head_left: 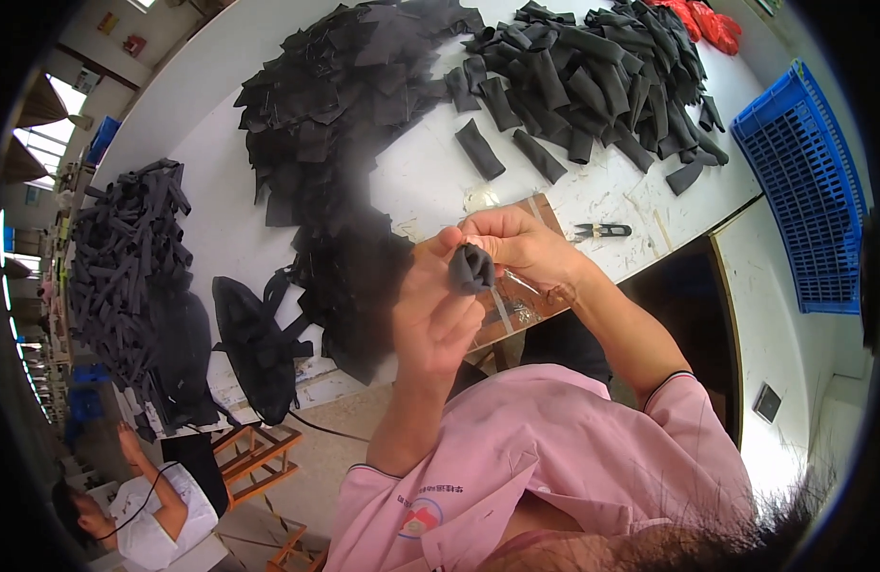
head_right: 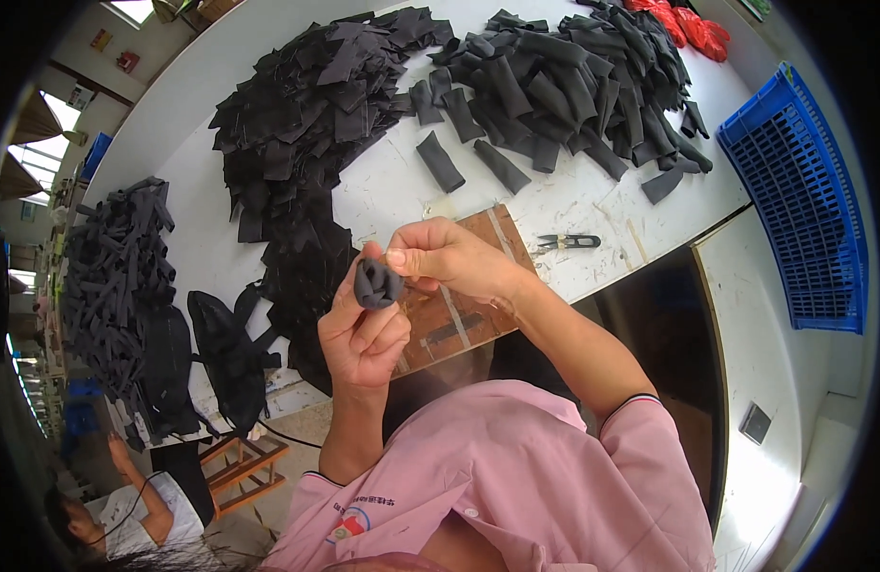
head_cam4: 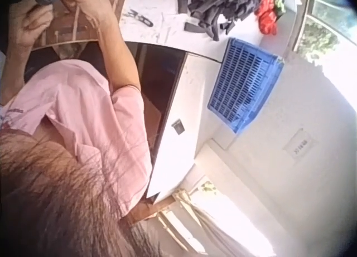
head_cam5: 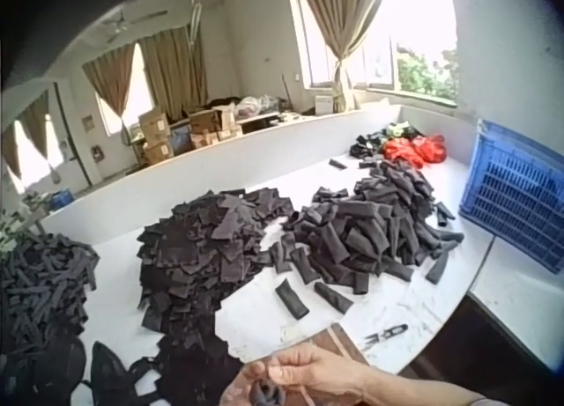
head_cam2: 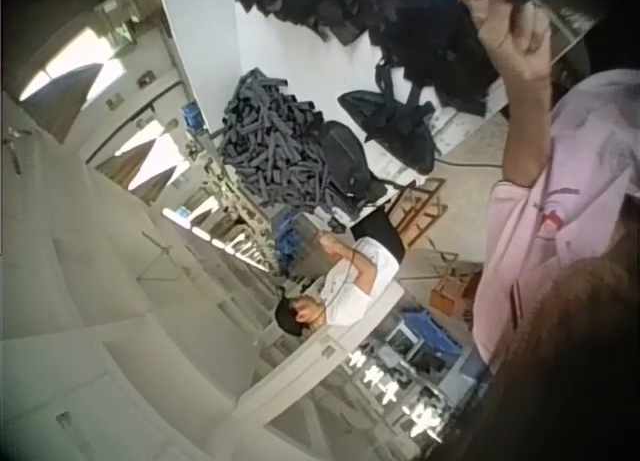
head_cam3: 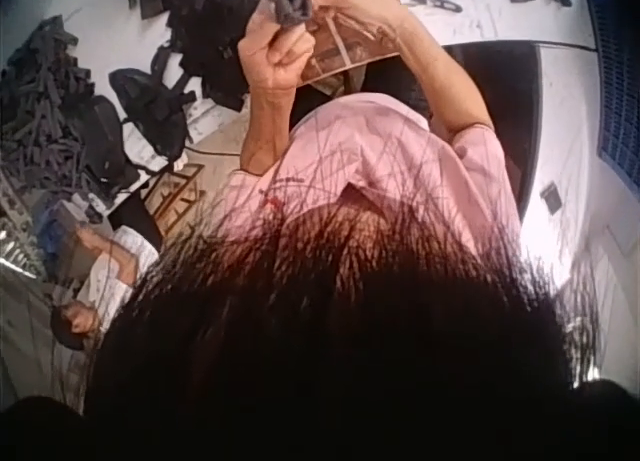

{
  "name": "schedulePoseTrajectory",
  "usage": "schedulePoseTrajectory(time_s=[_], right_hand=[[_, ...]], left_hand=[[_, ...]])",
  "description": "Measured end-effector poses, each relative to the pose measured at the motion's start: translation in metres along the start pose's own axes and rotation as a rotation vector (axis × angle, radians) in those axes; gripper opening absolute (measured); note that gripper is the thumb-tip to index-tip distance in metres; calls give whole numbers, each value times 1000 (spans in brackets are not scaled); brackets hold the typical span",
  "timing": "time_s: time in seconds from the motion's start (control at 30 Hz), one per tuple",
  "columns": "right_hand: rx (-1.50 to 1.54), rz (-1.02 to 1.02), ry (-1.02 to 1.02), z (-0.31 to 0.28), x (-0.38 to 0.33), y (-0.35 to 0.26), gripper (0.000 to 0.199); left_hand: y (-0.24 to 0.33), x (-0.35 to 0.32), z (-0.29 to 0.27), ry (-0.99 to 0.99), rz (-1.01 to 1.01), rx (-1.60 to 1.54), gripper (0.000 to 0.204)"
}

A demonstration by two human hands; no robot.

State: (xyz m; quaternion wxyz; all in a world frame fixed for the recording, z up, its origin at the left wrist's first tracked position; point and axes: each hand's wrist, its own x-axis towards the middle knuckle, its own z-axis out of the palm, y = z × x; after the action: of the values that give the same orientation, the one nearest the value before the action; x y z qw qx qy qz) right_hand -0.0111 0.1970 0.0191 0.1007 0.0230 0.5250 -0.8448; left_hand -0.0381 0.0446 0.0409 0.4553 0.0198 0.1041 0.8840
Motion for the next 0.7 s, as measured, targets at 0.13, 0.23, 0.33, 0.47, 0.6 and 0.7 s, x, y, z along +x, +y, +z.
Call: schedulePoseTrajectory(time_s=[0.13, 0.23, 0.33, 0.47, 0.6, 0.7], right_hand=[[-85, -55, -121, -4, 1, -1, 30], [-50, 61, -79, -13, -2, 23, 28], [85, 107, 27, -13, -6, 41, 19], [-20, 110, 40, -9, -12, 26, 20], [-327, -137, 251, 6, -20, 11, 31], [-827, -516, 296, 23, -27, -14, 29]], left_hand=[[-15, -12, 13, 217, 427, 994, 34], [-11, -12, -36, 324, 155, 474, 31], [-10, -14, -46, 280, 159, 521, 31], [1, -2, -32, 222, 493, 1165, 32], [6, 2, -9, -38, 593, 1403, 20], [-1, -4, -6, 14, 637, 1091, 12]])
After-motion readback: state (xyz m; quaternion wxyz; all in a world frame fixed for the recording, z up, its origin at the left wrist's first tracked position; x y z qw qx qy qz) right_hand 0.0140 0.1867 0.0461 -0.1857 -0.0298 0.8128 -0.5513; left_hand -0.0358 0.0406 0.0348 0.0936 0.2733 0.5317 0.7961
